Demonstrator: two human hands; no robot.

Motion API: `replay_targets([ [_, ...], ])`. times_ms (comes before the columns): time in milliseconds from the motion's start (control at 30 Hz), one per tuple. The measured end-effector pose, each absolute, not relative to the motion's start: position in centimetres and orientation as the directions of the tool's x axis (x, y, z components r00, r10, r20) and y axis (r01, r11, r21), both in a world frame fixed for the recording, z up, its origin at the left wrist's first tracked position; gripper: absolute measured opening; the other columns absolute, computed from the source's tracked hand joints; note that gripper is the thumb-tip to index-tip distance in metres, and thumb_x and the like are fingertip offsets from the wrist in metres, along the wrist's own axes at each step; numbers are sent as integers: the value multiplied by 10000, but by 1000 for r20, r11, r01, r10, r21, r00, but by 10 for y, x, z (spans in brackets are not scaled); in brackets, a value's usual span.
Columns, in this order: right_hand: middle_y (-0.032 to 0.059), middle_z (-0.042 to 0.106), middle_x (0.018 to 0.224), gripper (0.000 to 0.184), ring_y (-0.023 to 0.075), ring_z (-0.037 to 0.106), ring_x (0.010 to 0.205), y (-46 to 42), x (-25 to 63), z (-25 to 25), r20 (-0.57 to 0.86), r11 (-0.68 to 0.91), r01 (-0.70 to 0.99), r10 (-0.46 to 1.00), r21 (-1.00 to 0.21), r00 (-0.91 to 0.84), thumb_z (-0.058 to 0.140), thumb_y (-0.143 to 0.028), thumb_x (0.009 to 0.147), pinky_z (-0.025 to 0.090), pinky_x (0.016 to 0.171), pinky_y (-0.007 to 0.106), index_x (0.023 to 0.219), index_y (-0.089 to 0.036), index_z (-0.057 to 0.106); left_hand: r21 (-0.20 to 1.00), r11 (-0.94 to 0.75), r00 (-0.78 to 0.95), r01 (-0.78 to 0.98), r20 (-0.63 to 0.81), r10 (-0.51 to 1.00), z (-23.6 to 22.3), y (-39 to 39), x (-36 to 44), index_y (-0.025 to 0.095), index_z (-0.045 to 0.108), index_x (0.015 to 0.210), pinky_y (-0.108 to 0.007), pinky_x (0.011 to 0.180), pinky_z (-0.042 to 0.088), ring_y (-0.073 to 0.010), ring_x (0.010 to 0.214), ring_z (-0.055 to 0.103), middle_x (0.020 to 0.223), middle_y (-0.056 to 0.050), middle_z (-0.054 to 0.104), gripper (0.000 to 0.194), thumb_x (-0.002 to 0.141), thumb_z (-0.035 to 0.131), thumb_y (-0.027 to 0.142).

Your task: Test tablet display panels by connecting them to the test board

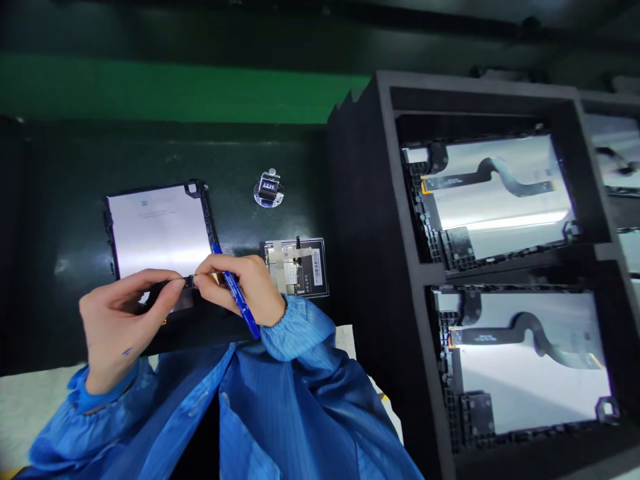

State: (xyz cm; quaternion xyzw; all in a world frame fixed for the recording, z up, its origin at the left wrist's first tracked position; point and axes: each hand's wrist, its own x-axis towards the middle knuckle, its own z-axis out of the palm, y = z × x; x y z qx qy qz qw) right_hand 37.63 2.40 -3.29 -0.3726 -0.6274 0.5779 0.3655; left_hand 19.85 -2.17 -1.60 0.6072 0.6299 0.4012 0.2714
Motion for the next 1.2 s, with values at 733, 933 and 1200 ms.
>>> replay_targets([
  [733,42,696,870,297,115,551,604,7,385,-15,142,169,214,981,-962,-134,496,-442,989,440,587,255,990,-201,671,832,-102,-154,545,219,964,-22,-30,162,239,680,1248,-341,1019,474,-215,1153,611,1221,-44,677,292,998,540,296],
  [933,3,578,706,193,117,510,553,-22,360,-2,287,281,78,955,-956,70,623,-429,953,343,474,250,900,-245,609,647,387,-522,657,19,853,-48,-51,117,176,666,1214,-344,723,463,-163,690,583,945,-30,664,411,922,645,464],
  [1200,-65,343,509,405,72,367,464,-23,297,-64,-2,89,347,968,-933,-252,533,-363,906,350,510,222,605,-222,301,652,365,-492,664,13,871,-63,-53,130,216,668,967,-307,610,395,-136,552,549,691,47,592,216,858,715,396],
])
